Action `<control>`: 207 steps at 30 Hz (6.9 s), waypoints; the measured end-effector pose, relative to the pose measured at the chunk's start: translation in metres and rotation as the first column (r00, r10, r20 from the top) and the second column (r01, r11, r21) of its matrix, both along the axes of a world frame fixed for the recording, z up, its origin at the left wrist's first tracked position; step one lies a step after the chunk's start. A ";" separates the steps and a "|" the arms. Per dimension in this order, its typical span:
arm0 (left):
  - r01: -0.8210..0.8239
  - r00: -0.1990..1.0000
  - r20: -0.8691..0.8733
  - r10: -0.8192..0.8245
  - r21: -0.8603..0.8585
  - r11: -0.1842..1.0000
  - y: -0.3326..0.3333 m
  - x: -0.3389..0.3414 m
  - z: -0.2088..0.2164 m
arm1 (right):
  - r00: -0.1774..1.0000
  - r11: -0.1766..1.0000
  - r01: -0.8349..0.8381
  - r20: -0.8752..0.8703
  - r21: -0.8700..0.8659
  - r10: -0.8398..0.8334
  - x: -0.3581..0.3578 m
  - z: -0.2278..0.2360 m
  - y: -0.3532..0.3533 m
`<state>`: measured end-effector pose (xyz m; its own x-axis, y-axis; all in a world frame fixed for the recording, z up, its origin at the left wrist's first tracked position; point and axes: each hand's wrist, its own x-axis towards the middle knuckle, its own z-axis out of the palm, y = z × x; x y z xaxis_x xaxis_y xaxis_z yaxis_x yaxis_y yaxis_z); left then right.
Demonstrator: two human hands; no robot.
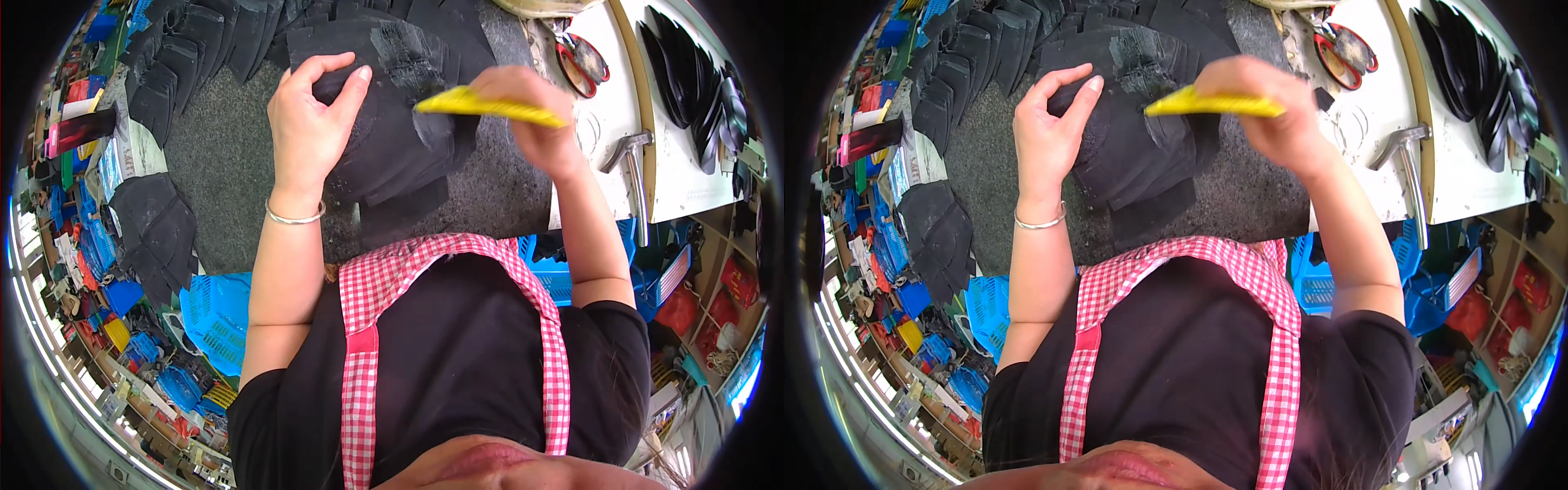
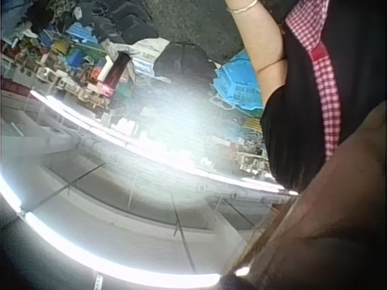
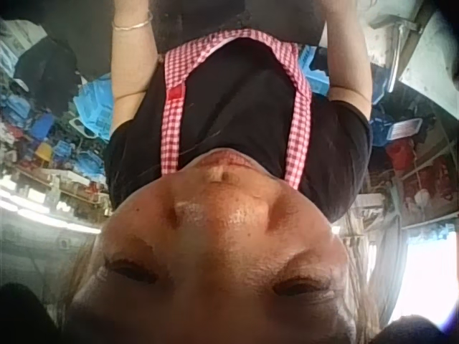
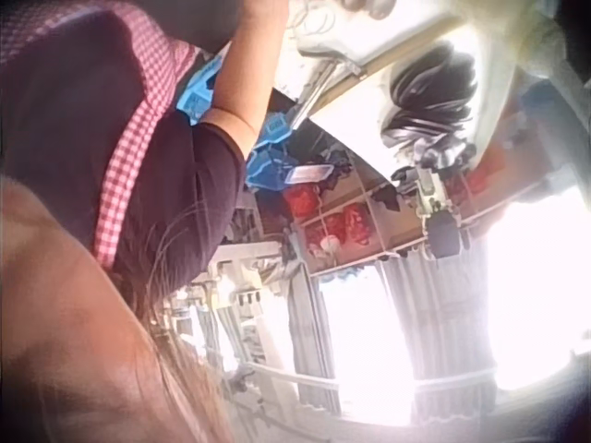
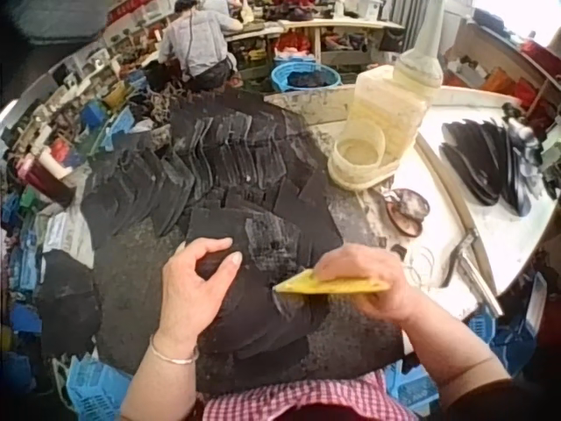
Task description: The person uses a yellow brush to scrub the surface of stacked black rubber-like sheets on a workbench. They repeatedly pick up individual sheets, scrub them, and place them back into the pile. The person also stacks and organizes the sheets during the process.
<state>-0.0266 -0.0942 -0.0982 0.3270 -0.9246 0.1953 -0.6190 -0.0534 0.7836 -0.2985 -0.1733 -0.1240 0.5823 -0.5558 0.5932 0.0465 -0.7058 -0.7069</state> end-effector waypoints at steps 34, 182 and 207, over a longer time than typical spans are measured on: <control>0.033 0.980 0.183 -0.079 0.242 0.970 -0.008 0.014 0.024 | 0.808 0.844 0.534 -0.323 0.052 -0.492 0.071 0.020 -0.055; -0.116 0.989 -0.084 0.118 0.028 0.993 -0.003 0.010 -0.014 | 0.873 0.821 0.136 0.325 0.554 -0.363 -0.011 0.033 -0.010; 0.208 0.573 -0.804 -0.157 -0.043 0.977 0.005 0.036 -0.005 | 0.808 0.717 -0.018 0.432 0.697 -0.400 -0.007 0.022 -0.015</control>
